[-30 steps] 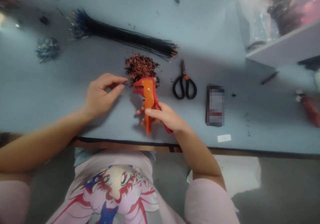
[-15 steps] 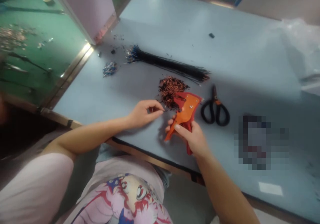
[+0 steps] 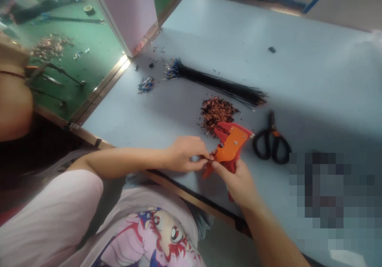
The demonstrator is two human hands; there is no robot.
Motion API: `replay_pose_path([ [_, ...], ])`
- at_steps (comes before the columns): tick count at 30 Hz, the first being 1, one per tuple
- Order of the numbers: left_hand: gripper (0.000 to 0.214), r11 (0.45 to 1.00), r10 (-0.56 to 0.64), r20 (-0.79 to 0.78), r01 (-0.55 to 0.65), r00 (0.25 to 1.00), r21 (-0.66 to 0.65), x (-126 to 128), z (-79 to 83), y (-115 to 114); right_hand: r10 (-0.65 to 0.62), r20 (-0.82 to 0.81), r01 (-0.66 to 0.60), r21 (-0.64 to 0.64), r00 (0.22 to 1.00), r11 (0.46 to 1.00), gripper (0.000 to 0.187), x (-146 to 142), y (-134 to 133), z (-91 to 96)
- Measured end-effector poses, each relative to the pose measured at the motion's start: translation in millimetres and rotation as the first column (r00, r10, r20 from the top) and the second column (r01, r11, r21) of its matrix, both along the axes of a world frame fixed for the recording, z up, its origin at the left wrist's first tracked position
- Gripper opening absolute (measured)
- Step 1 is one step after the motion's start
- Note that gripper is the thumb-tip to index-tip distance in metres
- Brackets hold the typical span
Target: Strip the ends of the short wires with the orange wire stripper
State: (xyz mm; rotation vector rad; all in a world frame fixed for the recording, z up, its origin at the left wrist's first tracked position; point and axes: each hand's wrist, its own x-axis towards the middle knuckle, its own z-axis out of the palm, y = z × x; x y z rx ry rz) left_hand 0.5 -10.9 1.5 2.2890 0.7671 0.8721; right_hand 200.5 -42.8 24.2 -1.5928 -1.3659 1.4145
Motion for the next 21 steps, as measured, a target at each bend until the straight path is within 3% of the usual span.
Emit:
replay_pose_path([
  [8, 0.019, 0.999, 0.011, -0.037, -0.009, 0.999, 0.039, 1, 0.7, 1, 0.005, -0.19, -0.03, -0.124, 0.982, 0.992, 0.045, 3, 2, -5.6],
  [15, 0.019, 0.998, -0.002, -0.041, 0.004, 0.999, 0.062, 2, -2.7, -1, -0.045, -0.176, 0.022, -0.13, 0.983, 0.991, 0.051, 7, 1, -16.7],
  [21, 0.02, 0.997, -0.013, -0.05, 0.017, 0.999, 0.079, 2, -5.4, -1, -0.005, -0.166, -0.017, -0.129, 0.986, 0.992, 0.045, 4, 2, -7.8],
])
